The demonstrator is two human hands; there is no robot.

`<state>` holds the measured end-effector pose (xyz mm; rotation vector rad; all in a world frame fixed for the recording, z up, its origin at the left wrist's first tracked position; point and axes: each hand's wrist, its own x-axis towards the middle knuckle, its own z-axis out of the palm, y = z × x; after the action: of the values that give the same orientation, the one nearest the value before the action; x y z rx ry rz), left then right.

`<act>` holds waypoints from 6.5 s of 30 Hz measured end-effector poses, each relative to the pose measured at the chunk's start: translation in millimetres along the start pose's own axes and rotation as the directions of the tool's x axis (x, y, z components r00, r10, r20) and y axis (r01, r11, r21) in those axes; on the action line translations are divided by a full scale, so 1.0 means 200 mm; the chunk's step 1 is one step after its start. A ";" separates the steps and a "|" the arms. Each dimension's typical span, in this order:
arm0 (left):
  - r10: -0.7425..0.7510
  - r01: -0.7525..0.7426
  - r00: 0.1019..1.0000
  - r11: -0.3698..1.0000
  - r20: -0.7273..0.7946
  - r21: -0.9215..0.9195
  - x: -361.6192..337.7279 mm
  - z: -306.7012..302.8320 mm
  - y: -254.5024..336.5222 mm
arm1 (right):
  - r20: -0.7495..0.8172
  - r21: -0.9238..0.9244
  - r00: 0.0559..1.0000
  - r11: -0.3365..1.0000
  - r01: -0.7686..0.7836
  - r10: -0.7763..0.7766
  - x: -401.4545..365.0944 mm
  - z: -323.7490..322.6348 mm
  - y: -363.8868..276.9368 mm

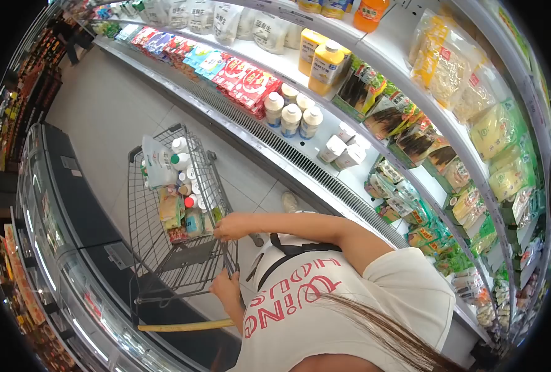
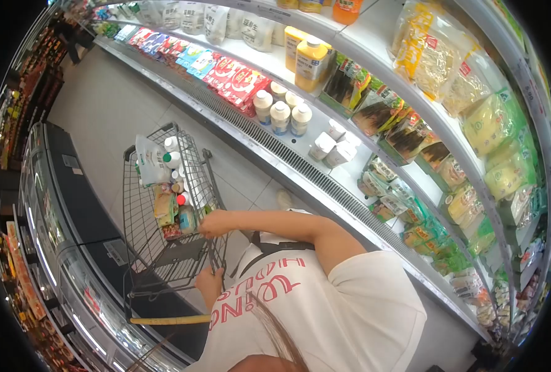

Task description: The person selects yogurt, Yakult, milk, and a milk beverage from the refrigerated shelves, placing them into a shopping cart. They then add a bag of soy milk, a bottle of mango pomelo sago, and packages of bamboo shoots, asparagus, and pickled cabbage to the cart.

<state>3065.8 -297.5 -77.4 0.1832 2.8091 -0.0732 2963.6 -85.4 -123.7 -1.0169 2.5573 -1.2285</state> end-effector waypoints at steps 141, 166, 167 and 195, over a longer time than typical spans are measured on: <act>-0.444 -0.249 0.887 -0.233 -0.125 -0.940 1.68 -0.45 -0.45 | 0.248 -0.221 0.957 0.971 -0.094 0.150 0.81 -0.26 0.47; -0.345 -0.534 0.754 0.172 -0.558 -0.828 2.58 -0.76 -0.06 | 0.124 -0.142 0.980 0.980 -0.138 0.156 0.77 -0.28 0.44; -0.339 -0.524 0.777 0.118 -0.531 -0.843 2.68 -0.71 -0.06 | 0.122 -0.125 0.980 0.982 -0.142 0.157 0.78 -0.29 0.44; -0.143 -0.530 0.778 0.373 -0.612 -0.761 2.94 -0.63 -0.07 | 0.111 -0.121 0.983 0.984 -0.132 0.145 0.79 -0.28 0.46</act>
<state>2471.7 -232.7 -148.3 0.3204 2.8117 1.9282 2773.9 -107.1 -127.5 -0.8856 2.5795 -0.9683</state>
